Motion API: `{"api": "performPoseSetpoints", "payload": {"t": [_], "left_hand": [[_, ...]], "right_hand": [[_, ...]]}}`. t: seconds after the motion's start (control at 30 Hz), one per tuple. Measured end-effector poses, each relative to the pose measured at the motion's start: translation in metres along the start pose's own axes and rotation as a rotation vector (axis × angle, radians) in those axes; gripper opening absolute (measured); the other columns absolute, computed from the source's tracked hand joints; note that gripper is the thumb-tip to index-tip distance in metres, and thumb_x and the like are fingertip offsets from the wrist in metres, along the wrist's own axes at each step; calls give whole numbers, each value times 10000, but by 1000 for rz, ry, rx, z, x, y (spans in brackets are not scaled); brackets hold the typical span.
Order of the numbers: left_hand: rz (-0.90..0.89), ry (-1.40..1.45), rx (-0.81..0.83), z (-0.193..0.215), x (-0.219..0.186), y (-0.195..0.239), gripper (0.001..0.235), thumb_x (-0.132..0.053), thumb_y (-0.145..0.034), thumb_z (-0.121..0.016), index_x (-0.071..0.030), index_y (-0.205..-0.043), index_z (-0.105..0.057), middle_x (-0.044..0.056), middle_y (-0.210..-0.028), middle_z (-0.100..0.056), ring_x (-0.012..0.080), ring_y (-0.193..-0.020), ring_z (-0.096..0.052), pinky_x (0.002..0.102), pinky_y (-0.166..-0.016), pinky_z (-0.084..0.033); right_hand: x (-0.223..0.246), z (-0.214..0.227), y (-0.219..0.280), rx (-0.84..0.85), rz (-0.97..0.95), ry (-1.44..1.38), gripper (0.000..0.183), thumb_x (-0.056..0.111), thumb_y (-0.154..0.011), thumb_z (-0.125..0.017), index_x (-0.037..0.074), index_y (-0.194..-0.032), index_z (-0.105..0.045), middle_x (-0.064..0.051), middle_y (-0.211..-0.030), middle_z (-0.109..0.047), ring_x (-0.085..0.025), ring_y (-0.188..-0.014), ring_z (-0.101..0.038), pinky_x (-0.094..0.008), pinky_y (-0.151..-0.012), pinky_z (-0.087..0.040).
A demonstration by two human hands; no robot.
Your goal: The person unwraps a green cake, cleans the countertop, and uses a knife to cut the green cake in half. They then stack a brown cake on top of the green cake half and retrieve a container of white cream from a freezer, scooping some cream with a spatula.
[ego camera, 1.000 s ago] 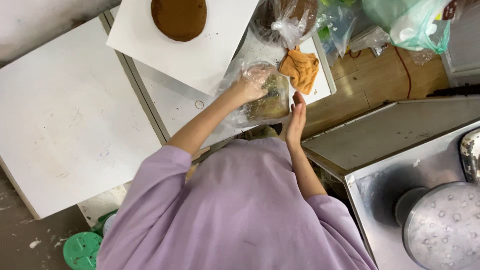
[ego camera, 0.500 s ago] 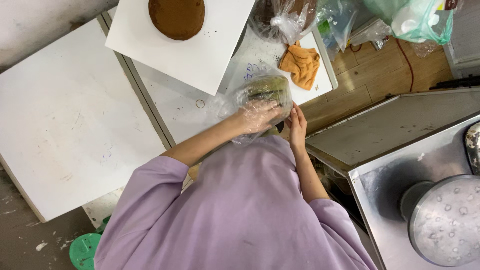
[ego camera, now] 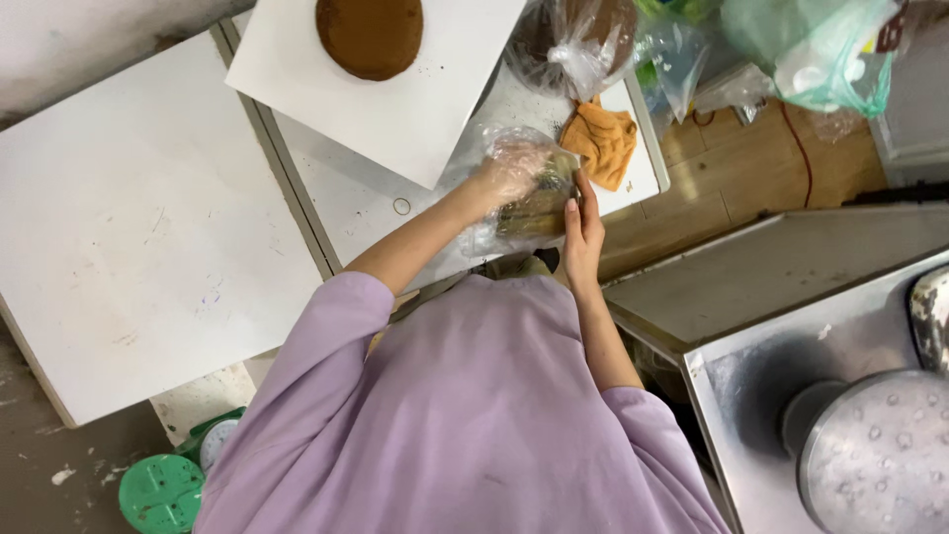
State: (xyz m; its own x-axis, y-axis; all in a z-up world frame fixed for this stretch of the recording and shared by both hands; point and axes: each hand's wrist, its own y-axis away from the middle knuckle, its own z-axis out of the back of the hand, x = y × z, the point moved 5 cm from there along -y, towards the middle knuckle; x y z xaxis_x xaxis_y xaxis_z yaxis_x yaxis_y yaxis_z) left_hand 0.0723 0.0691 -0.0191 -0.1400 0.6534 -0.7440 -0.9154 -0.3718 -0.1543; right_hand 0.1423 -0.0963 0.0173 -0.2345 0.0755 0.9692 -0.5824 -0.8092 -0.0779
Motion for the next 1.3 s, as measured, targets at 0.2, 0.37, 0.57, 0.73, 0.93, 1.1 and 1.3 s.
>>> {"api": "performPoseSetpoints", "payload": {"t": [0.2,0.37,0.57,0.73,0.93,1.1,1.3], "left_hand": [[254,-488,409,-9,-12,-4,295,-62,-1089,-522,-8,-1377,-559,140,-969,-709,188,-769,-693,295,-675,-575],[5,-713,216,7,-31,-5,484,-116,-991,-539,-34,-1459,-447,170,-995,-698,240,-715,-698,330,-574,-621],[115,-348,39,6,-13,-5,545,-158,-818,-546,-155,-1363,-578,45,-1261,-682,198,-1057,-708,324,-864,-600],[67,-402,138,-6,-5,-9,566,-119,-945,-529,-367,-1454,-543,90,-1479,-548,323,-1158,-636,491,-969,-529],[-100,-325,241,-14,10,8,679,-22,-852,-576,-323,-1460,-549,-72,-1483,-564,146,-1242,-620,378,-1137,-455],[-529,-776,84,-29,-3,9,555,-77,-916,-610,-207,-1453,-554,-31,-1515,-552,135,-1386,-562,384,-1194,-382],[-315,-537,172,58,-62,49,634,-164,-819,-752,-263,-1423,-588,72,-1429,-601,266,-1334,-568,461,-1172,-413]], "right_hand": [[-1,-8,-2,29,1,-44,595,299,-1131,-448,-13,-1610,-285,-199,-1676,-336,-296,-1540,-353,-379,-1252,-292],[-28,1,-5,-53,-126,-21,602,396,-1102,-406,54,-1596,-362,-201,-1591,-465,-340,-1357,-495,-421,-1100,-435],[-85,13,-53,14,-232,-69,556,428,-1112,-433,72,-1538,-472,-171,-1528,-526,-252,-1353,-548,-383,-1090,-499],[-140,14,-73,69,-472,-204,544,414,-1115,-546,-6,-1461,-549,-174,-1322,-611,-265,-1169,-545,-384,-974,-463],[-155,12,-85,86,-708,-161,448,401,-1017,-640,86,-1324,-559,-37,-1055,-688,-100,-857,-653,-261,-721,-536],[-141,10,-111,106,-390,10,317,284,-940,-723,-13,-1042,-760,-56,-856,-751,-99,-670,-622,-273,-597,-482],[-158,15,-114,-14,-401,548,242,312,-985,-684,81,-990,-756,-32,-745,-703,-128,-569,-574,-315,-520,-427]]}}
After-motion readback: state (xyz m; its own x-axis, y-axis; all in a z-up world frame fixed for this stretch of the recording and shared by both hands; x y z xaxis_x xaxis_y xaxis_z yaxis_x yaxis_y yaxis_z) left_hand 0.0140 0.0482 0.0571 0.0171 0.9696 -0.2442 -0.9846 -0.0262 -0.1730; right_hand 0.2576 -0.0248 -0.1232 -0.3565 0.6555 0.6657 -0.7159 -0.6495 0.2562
